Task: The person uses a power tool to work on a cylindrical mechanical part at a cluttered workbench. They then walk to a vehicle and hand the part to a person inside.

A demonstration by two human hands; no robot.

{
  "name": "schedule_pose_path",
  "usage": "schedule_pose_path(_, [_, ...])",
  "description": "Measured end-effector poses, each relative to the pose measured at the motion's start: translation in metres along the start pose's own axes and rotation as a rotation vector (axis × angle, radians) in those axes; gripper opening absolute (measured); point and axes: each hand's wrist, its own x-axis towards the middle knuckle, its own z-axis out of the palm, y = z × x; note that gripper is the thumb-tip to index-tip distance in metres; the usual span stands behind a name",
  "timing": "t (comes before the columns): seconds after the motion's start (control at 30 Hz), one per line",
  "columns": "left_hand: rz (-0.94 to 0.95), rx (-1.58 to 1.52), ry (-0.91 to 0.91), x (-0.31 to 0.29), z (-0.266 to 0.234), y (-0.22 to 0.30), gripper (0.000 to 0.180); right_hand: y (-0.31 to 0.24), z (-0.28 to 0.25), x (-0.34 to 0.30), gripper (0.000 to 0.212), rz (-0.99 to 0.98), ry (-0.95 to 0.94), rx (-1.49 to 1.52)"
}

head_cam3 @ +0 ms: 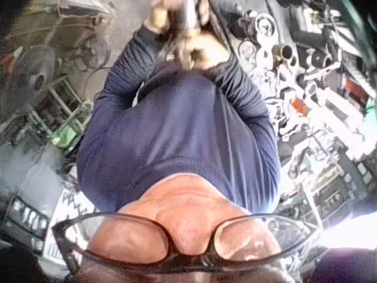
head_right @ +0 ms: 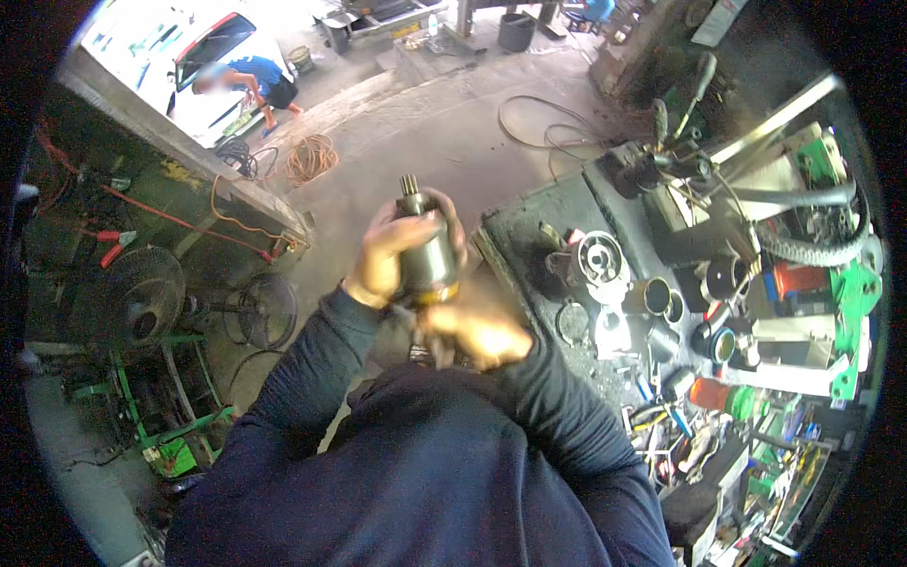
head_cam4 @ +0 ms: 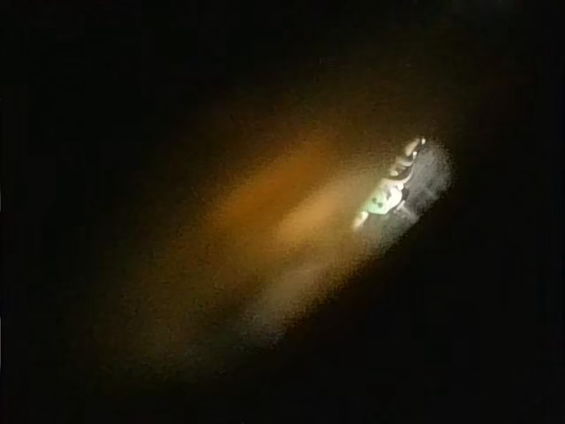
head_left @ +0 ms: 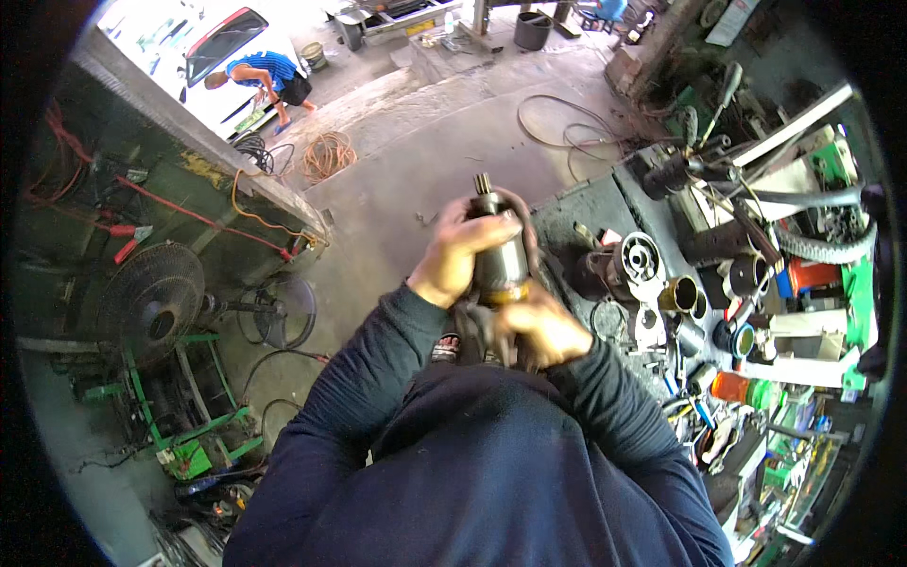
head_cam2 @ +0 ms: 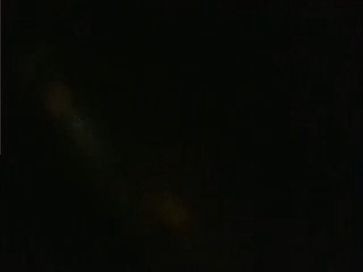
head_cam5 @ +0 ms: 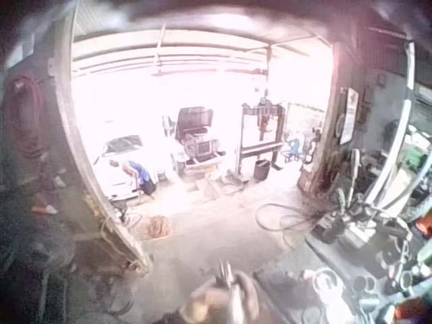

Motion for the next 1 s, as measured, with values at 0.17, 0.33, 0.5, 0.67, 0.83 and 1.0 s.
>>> schedule_pose_path(0.17, [0.288, 0.519, 0.165, -0.001, 0.016, -0.001, 0.025, 0.017, -0.009, 0.019, 0.016, -0.336, 0.294, -0.556])
schedule_pose_path(0.33, [-0.111, -0.371, -0.381, 0.006, -0.012, -0.009, 0.051, 0.017, 0.012, 0.0, 0.02, 0.292, -0.203, 0.531])
schedule_pose_path(0.5, [0.43, 0.789, 0.359, -0.008, 0.016, -0.041, 0.036, 0.03, -0.021, 0.025, 0.022, -0.42, 0.396, -0.745])
schedule_pose_path(0.67, [-0.061, -0.334, -0.838, 0.013, 0.009, -0.003, 0.068, 0.007, 0.045, -0.031, 0.033, -0.014, -0.134, 0.224])
schedule_pose_path(0.83, [0.263, 0.705, 0.195, 0.009, 0.018, -0.037, 0.035, -0.002, -0.018, -0.011, 0.011, -0.216, 0.368, -0.447])
schedule_pose_path(1.0, [-0.167, 0.005, -0.629, 0.016, 0.025, 0.0, 0.053, 0.012, 0.03, -0.043, 0.013, -0.104, -0.13, 0.4])
